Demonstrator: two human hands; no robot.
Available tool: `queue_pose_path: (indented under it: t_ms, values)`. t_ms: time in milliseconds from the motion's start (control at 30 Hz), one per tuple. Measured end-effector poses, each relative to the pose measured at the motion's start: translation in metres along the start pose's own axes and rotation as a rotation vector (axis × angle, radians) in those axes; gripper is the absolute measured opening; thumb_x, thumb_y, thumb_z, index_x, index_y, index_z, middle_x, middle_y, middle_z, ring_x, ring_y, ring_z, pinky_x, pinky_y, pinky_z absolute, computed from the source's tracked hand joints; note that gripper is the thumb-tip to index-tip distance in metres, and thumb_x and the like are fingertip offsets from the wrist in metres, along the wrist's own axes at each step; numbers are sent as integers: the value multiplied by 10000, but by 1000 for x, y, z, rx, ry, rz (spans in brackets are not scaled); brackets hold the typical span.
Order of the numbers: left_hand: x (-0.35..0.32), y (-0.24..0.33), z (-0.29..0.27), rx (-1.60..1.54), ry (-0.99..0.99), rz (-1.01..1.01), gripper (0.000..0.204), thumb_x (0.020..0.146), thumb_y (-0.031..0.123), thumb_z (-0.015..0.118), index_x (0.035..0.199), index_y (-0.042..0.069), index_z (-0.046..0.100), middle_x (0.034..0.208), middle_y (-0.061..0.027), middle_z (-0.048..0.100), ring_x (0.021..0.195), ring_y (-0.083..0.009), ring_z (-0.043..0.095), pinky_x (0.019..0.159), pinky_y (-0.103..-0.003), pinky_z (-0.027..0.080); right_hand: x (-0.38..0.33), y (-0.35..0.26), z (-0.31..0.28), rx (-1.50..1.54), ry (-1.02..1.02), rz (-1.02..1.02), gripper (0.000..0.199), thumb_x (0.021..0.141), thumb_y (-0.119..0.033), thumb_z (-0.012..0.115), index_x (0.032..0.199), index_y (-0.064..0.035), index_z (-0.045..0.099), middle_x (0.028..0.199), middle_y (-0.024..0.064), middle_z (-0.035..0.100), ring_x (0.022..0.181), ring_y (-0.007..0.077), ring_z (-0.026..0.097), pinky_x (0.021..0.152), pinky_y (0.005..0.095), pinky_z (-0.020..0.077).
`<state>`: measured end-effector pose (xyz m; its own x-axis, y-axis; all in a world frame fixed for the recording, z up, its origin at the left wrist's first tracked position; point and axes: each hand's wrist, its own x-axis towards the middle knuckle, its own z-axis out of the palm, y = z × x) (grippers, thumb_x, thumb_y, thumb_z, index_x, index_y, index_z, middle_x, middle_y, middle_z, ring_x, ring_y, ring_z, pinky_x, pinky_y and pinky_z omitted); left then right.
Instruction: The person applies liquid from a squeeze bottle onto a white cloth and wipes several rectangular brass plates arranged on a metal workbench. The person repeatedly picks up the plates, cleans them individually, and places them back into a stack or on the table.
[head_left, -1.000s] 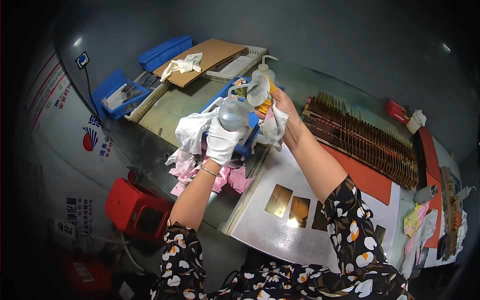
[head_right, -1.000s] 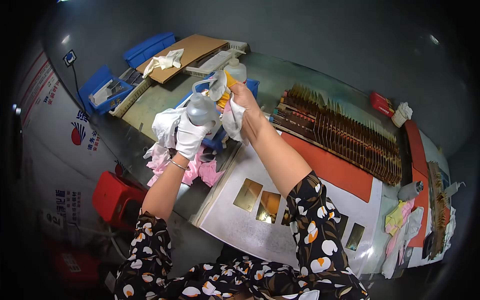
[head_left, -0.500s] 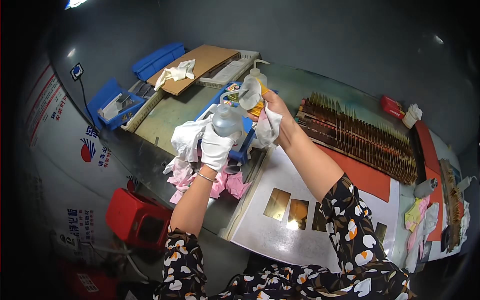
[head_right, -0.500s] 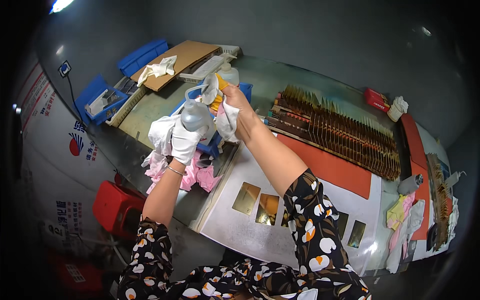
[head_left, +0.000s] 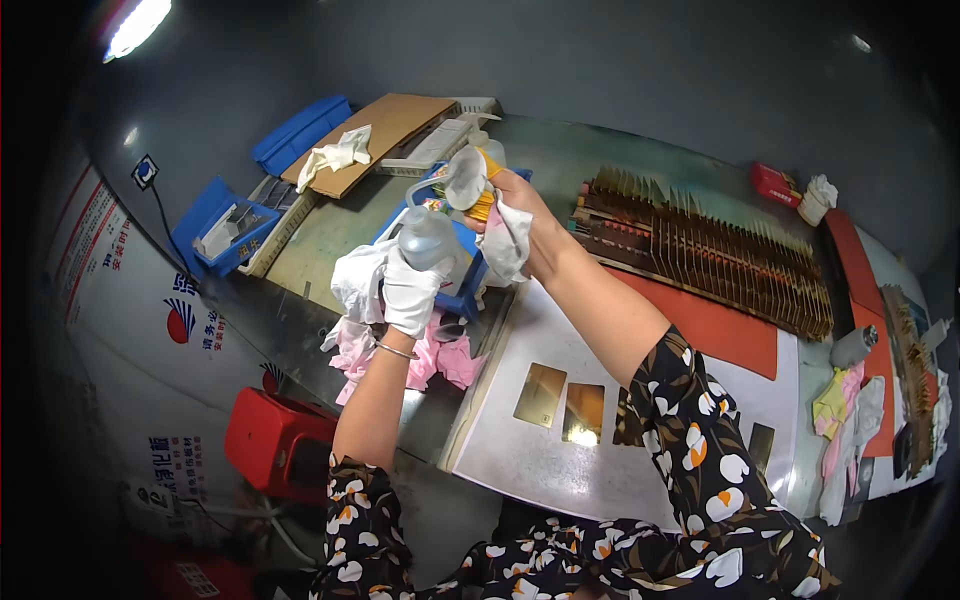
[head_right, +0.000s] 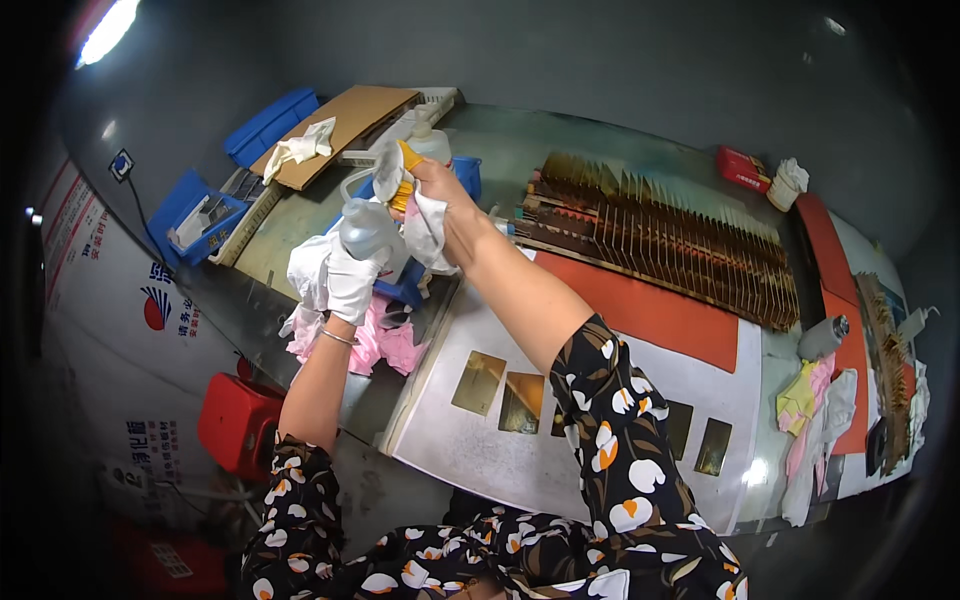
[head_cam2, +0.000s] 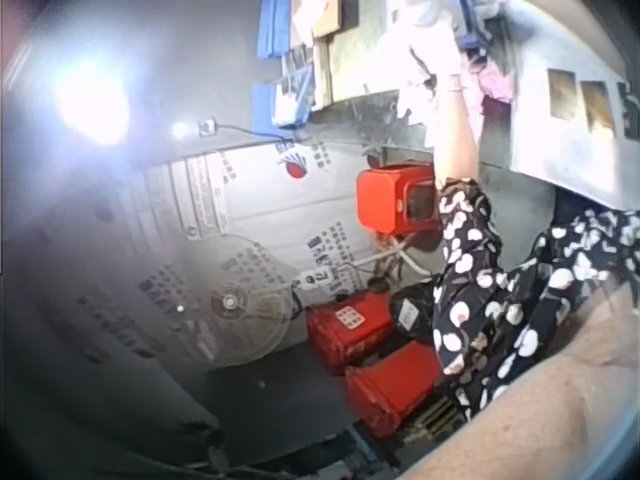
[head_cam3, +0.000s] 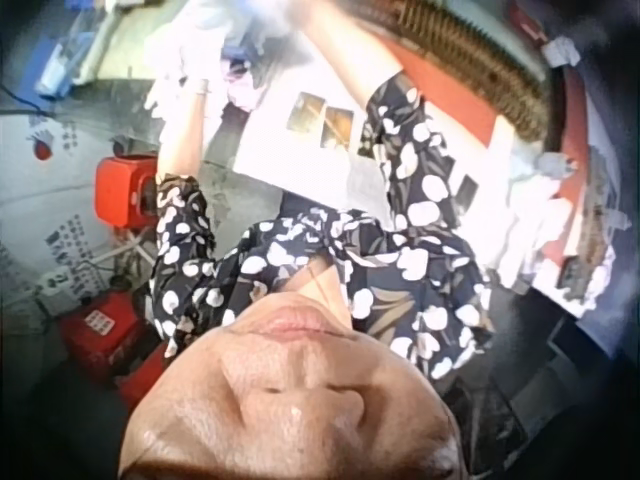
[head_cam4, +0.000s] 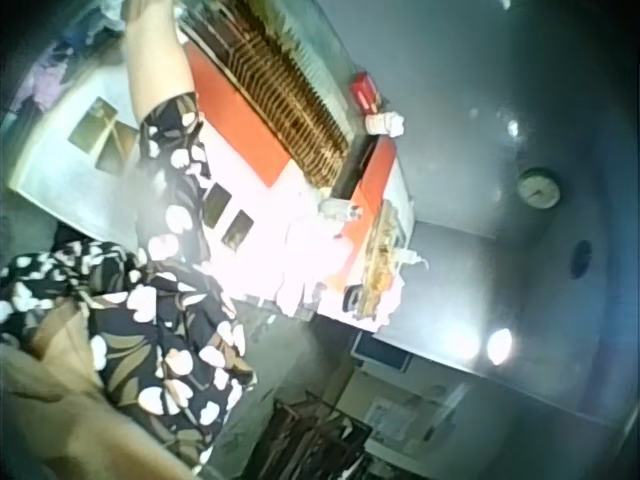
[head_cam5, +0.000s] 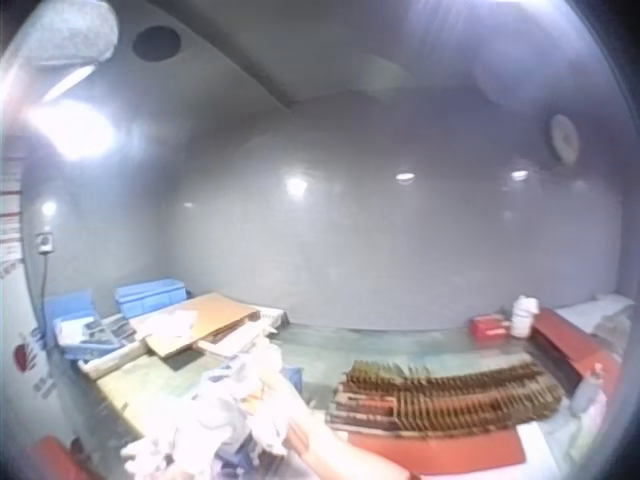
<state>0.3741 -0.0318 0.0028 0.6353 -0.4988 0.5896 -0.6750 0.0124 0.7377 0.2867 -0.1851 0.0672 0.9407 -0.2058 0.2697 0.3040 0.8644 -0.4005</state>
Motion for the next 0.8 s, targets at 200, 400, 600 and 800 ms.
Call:
queue_pose_path:
  t_ms: [200,400,600,800]
  values:
    - [-16,34,8,377,205,138,556,696,314,738,1096,-19,542,1068,-190,555,1030,-312,518,906,-395,397,-94,-31,29,-209,86,-161,269,905,-248,449,902,-6,566,741,115,608,579,214,608,480,327,498]
    - [-76,141,74,-206,-290,357,509,895,254,509,1302,-13,363,1252,-136,442,1085,-229,490,956,-347,369,-349,-54,60,-684,624,-216,268,909,-275,500,863,-32,604,706,47,577,570,119,527,487,269,422]
    - [-181,301,226,-299,-1127,815,467,721,138,614,1159,26,498,1139,-174,517,963,-332,542,821,-401,452,-609,-77,88,-1423,1426,-201,236,854,-210,564,908,18,596,764,55,587,688,117,535,605,269,422]
    - [-308,377,438,-552,-1211,916,341,725,103,582,1063,72,552,1074,-104,552,953,-321,534,830,-351,450,-697,-149,24,-2284,1909,37,183,780,-184,567,856,-18,553,657,229,591,625,402,587,565,501,439]
